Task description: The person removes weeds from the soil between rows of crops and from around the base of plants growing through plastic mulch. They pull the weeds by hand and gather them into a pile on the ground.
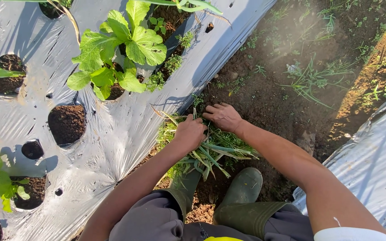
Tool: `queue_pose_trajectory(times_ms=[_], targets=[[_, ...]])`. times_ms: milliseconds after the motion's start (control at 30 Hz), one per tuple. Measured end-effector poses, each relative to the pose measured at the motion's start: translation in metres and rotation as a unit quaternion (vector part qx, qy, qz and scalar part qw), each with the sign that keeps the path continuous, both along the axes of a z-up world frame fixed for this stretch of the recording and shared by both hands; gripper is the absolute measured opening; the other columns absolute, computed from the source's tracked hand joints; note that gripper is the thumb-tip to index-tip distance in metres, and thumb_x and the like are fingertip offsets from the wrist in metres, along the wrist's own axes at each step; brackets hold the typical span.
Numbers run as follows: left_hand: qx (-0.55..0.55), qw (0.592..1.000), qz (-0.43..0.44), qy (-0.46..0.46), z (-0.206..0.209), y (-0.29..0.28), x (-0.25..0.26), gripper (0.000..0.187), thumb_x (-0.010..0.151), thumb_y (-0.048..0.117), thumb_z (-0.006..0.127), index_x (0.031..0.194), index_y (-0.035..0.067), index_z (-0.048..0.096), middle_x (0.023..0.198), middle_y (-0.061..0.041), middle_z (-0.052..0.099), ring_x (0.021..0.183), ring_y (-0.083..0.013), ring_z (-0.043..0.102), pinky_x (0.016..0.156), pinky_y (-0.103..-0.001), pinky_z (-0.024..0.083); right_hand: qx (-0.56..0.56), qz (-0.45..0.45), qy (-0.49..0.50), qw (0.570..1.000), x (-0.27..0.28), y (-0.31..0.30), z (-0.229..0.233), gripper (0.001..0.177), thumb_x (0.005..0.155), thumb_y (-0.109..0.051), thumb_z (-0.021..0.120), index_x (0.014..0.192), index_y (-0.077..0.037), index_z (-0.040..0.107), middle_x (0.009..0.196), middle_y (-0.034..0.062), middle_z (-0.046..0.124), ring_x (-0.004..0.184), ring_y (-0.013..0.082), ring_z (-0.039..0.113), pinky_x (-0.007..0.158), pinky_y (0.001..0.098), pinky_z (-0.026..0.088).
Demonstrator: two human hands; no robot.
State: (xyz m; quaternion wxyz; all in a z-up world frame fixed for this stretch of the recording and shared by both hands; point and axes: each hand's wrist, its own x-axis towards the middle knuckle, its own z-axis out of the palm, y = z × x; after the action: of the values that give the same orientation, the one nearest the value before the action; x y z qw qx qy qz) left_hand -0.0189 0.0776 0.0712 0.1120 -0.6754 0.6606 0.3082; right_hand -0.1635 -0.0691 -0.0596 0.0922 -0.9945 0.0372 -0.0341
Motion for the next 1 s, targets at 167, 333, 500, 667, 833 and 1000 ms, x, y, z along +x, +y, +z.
queue_pose_trajectory(times_ms=[167, 333, 500, 667, 833, 1000], targets=[[-0.01, 1.0, 0.001, 0.018, -0.01, -0.001, 0.003, 0.024, 0.099, 0.033, 0.074, 0.114, 0.016, 0.081, 0.115, -0.011, 0.071, 0.123, -0.0406, 0.062, 0.08, -0.052, 0.07, -0.027, 0.016, -0.028, 0.999, -0.005, 0.0, 0.007, 0.007, 0.102, -0.03, 0.057, 0.105, -0.027, 0.063, 0.103, -0.0045, 0.056, 0.092, 0.0226, 0.069, 0.087, 0.0405, 0.057], [-0.028, 0.999, -0.01, 0.028, -0.054, 0.009, 0.004, 0.019, 0.093, 0.036, 0.077, 0.091, 0.019, 0.085, 0.099, -0.009, 0.076, 0.116, -0.0417, 0.066, 0.076, -0.05, 0.069, -0.024, 0.045, -0.051, 0.997, -0.021, 0.024, 0.02, 0.014, 0.108, -0.035, 0.054, 0.099, -0.028, 0.062, 0.099, -0.0067, 0.056, 0.092, 0.0185, 0.07, 0.094, 0.038, 0.055], [-0.027, 0.998, -0.037, 0.053, -0.017, 0.007, 0.004, 0.019, 0.094, 0.027, 0.079, 0.092, 0.008, 0.085, 0.097, -0.016, 0.077, 0.123, -0.0533, 0.064, 0.078, -0.056, 0.069, 0.034, 0.019, -0.03, 0.999, -0.065, 0.046, -0.01, 0.016, 0.113, -0.031, 0.057, 0.1, -0.022, 0.063, 0.096, -0.0022, 0.059, 0.089, 0.0209, 0.072, 0.085, 0.0368, 0.056], [-0.025, 0.997, -0.064, 0.035, -0.027, 0.004, 0.0, 0.022, 0.094, 0.03, 0.081, 0.095, 0.009, 0.084, 0.098, -0.014, 0.077, 0.123, -0.0469, 0.066, 0.083, -0.052, 0.068, 0.247, -0.034, 0.044, 0.967, -0.072, 0.037, 0.048, 0.029, 0.116, -0.039, 0.056, 0.106, -0.017, 0.073, 0.1, 0.0029, 0.066, 0.096, 0.0282, 0.076, 0.085, 0.0443, 0.062], [-0.011, 0.997, -0.072, 0.026, -0.016, 0.004, -0.003, 0.023, 0.095, 0.03, 0.08, 0.099, 0.008, 0.084, 0.101, -0.014, 0.078, 0.124, -0.0454, 0.065, 0.084, -0.051, 0.068, 0.341, -0.181, 0.052, 0.921, -0.057, -0.012, 0.074, 0.034, 0.122, -0.032, 0.056, 0.112, -0.012, 0.081, 0.094, 0.0073, 0.073, 0.09, 0.0311, 0.078, 0.076, 0.0494, 0.063], [-0.075, 0.995, -0.008, 0.067, -0.019, 0.002, 0.0, 0.022, 0.099, 0.035, 0.072, 0.106, 0.018, 0.083, 0.106, -0.012, 0.076, 0.1, -0.0409, 0.074, 0.076, -0.052, 0.07, 0.242, -0.308, 0.168, 0.904, -0.018, -0.028, 0.093, 0.044, 0.115, -0.042, 0.066, 0.129, -0.001, 0.075, 0.136, 0.0352, 0.069, 0.116, 0.055, 0.076, 0.08, 0.0651, 0.07]])
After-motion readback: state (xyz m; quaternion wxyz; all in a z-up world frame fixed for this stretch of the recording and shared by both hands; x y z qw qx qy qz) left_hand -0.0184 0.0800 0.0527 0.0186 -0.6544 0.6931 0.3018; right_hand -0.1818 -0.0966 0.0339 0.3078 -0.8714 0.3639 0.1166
